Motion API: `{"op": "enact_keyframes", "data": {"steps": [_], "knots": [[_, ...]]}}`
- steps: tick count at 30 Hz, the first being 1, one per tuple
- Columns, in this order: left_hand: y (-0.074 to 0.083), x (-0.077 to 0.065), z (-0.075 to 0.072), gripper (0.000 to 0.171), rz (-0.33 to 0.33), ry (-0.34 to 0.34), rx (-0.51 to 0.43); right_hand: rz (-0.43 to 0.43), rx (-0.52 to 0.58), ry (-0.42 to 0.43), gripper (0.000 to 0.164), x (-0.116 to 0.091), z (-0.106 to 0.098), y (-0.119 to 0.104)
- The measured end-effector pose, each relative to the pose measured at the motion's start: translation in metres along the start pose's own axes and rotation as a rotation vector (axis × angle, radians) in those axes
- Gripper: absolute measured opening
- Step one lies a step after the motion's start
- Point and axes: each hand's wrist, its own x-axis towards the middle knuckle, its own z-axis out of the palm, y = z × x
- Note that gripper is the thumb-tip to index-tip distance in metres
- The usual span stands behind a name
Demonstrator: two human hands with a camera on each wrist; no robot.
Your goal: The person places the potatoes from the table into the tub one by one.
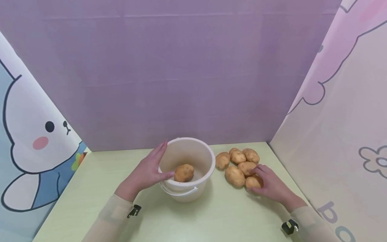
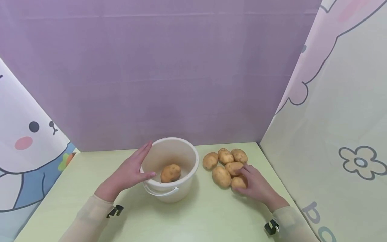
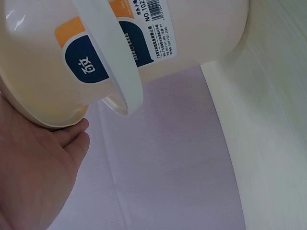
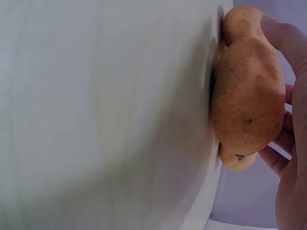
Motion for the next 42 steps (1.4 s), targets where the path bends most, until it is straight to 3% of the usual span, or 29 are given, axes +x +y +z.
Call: {"op": "enact_keyframes", "data": {"steps": [9, 28, 42], "knots": [[-0.002, 0.001, 0.001, 0.123, 0.003, 0.0, 0.008, 0.029, -0.028, -0.034, 0.07, -0.005, 0.009, 0.011], [-0.001, 0.0, 0.0, 0.12, 0.006, 0.003, 0.0, 0.024, 0.013, -0.027, 0.061, -0.007, 0.013, 0.012], [0.0, 0.0, -0.001, 0.122, -0.017, -0.01, -0.008, 0.023, 0.051, -0.039, 0.057, 0.002, 0.006, 0.008]]}}
